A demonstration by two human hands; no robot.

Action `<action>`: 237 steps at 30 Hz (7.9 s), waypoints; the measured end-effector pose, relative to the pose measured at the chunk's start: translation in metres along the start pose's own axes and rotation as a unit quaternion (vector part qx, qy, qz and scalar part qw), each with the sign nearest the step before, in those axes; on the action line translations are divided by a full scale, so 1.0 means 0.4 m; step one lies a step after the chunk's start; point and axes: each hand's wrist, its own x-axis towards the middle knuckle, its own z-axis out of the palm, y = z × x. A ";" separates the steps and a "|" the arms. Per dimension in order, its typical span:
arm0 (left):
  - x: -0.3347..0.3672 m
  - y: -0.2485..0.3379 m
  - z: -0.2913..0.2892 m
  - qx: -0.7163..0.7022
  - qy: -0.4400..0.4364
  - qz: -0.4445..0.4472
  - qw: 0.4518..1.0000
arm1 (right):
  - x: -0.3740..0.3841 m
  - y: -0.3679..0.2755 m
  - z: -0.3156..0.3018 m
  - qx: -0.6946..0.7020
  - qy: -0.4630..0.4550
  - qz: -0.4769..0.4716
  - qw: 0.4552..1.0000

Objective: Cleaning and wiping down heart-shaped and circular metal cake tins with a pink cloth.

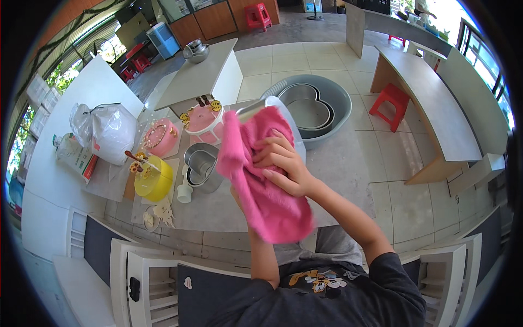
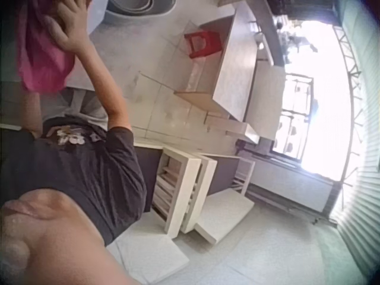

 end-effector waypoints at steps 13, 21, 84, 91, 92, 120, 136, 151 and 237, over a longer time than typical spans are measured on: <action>-0.029 0.018 0.066 0.290 0.007 0.246 0.925 | 0.035 0.115 -0.043 0.020 0.062 0.368 0.928; -0.002 0.007 0.116 0.387 0.102 0.369 0.839 | -0.107 -0.059 0.113 0.128 0.020 0.171 0.977; -0.025 -0.004 0.067 0.287 -0.137 0.333 0.888 | -0.034 -0.001 -0.036 -0.132 0.048 0.059 0.988; -0.057 -0.055 0.103 0.242 -0.019 0.378 0.893 | -0.058 -0.013 -0.048 -0.155 0.045 0.067 0.985; -0.033 -0.042 0.070 0.244 -0.045 0.420 0.873 | -0.106 -0.072 -0.015 -0.155 0.042 0.064 0.985; -0.040 0.015 0.045 0.448 -0.172 0.203 0.853 | 0.072 0.103 -0.160 -0.177 0.039 0.087 0.980; -0.050 0.036 0.099 0.586 -0.152 0.187 0.774 | -0.034 0.031 -0.115 -0.204 0.021 0.139 0.969; -0.016 -0.050 -0.008 0.559 -0.145 0.223 0.785 | -0.147 -0.105 -0.046 -0.205 0.022 0.149 0.967; -0.018 -0.002 0.131 0.360 -0.018 0.625 0.692 | -0.071 -0.024 0.023 0.081 0.158 0.332 0.927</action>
